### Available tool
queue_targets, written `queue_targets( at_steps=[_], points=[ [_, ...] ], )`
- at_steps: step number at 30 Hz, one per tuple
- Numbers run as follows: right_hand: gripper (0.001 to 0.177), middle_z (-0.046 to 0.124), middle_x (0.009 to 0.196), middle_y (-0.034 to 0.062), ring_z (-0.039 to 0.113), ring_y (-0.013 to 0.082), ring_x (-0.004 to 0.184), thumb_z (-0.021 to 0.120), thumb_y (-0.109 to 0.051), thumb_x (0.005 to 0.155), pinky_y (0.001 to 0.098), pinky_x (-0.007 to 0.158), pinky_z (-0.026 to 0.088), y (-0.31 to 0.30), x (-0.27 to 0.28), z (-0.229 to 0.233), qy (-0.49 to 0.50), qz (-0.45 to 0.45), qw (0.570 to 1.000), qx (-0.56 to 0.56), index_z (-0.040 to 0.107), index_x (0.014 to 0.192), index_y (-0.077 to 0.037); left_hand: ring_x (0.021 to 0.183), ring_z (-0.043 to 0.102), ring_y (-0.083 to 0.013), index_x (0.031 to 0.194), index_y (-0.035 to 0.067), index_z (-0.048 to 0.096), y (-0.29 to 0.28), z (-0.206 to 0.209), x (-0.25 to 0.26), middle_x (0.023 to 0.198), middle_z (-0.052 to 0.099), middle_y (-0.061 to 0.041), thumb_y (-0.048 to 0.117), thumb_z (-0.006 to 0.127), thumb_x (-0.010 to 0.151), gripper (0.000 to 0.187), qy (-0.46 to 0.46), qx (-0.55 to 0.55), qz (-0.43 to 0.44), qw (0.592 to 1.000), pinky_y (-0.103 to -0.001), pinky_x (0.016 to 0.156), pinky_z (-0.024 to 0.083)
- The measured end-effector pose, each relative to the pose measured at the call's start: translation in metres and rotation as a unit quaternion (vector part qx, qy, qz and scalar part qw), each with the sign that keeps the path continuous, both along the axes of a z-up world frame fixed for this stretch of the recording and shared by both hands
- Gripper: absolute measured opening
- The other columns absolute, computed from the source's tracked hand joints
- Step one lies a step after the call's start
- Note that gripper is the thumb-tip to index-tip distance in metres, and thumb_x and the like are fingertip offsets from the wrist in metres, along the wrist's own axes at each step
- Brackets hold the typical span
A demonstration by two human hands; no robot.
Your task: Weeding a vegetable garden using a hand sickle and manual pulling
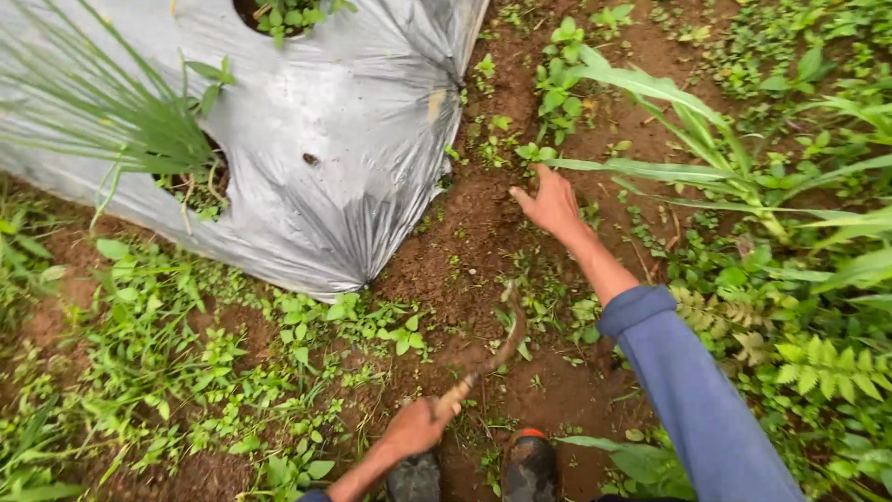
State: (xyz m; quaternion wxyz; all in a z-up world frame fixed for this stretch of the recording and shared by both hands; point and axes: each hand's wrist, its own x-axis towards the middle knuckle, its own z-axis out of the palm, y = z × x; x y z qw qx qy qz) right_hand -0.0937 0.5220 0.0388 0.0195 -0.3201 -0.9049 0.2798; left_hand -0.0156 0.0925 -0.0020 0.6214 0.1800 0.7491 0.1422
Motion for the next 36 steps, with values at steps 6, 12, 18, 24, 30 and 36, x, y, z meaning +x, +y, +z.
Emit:
queue_targets(
  at_steps=[6,12,18,24,30,36],
  points=[
    [0.087,0.028,0.161,0.0274,0.021,0.0459,0.151,0.069,-0.031,0.099,0.0636,0.113,0.03,-0.017,-0.066,-0.022,0.052,0.087,0.992,-0.077,0.011,0.163,-0.021,0.05,0.046,-0.0085,0.083,0.021,0.054,-0.031,-0.005,0.009,0.066,0.047,0.007,0.053,0.055,0.109,0.041,-0.002,-0.011,-0.023,1.0,-0.026,0.047,0.05],
    [0.017,0.065,0.083,0.0207,0.066,0.0368,0.067,0.059,0.02,0.09,0.046,0.055,0.064,-0.015,-0.066,-0.054,0.039,0.119,0.977,0.17,0.07,0.098,0.01,0.047,0.044,-0.0048,0.116,0.015,0.058,-0.051,0.023,-0.012,0.071,0.052,0.003,0.047,0.05,0.111,0.034,0.019,0.004,-0.007,1.0,-0.019,0.036,0.039],
    [0.034,0.044,0.053,-0.0023,0.044,0.016,0.04,0.034,0.014,0.083,0.0264,0.034,0.037,0.013,-0.046,-0.063,0.054,0.036,0.99,0.126,0.045,0.061,-0.01,0.047,0.049,-0.0068,0.113,0.012,0.057,-0.063,0.006,-0.002,0.067,0.053,0.002,0.054,0.051,0.109,0.043,0.025,0.02,-0.007,0.999,-0.021,0.037,0.048],
    [0.07,0.058,0.118,0.0225,0.052,0.0388,0.117,0.073,-0.02,0.097,0.0548,0.104,0.047,-0.003,-0.091,-0.044,0.039,-0.013,0.998,-0.046,0.038,0.156,-0.005,0.065,0.049,-0.0124,0.105,0.015,0.055,-0.059,0.021,-0.001,0.08,0.05,-0.001,0.061,0.043,0.108,0.048,0.044,0.021,-0.06,0.997,-0.028,0.049,0.05],
    [0.028,0.075,0.1,0.0145,0.074,0.0262,0.083,0.055,0.02,0.084,0.034,0.068,0.068,-0.01,-0.103,-0.071,0.23,0.006,0.973,-0.003,0.071,0.095,0.0,0.074,0.047,-0.014,0.108,0.016,0.052,-0.071,0.016,0.002,0.089,0.048,-0.002,0.067,0.04,0.105,0.052,0.026,0.0,-0.047,0.999,-0.03,0.058,0.05],
    [0.016,0.063,0.099,0.0093,0.072,0.0203,0.092,0.067,0.01,0.088,0.0233,0.083,0.076,0.052,-0.07,-0.08,0.308,-0.373,0.842,-0.237,0.068,0.101,0.001,0.083,0.049,-0.0156,0.116,0.019,0.053,-0.077,0.009,0.007,0.099,0.05,-0.004,0.056,0.041,0.108,0.04,0.029,0.005,-0.05,0.998,-0.033,0.065,0.056]
  ],
)
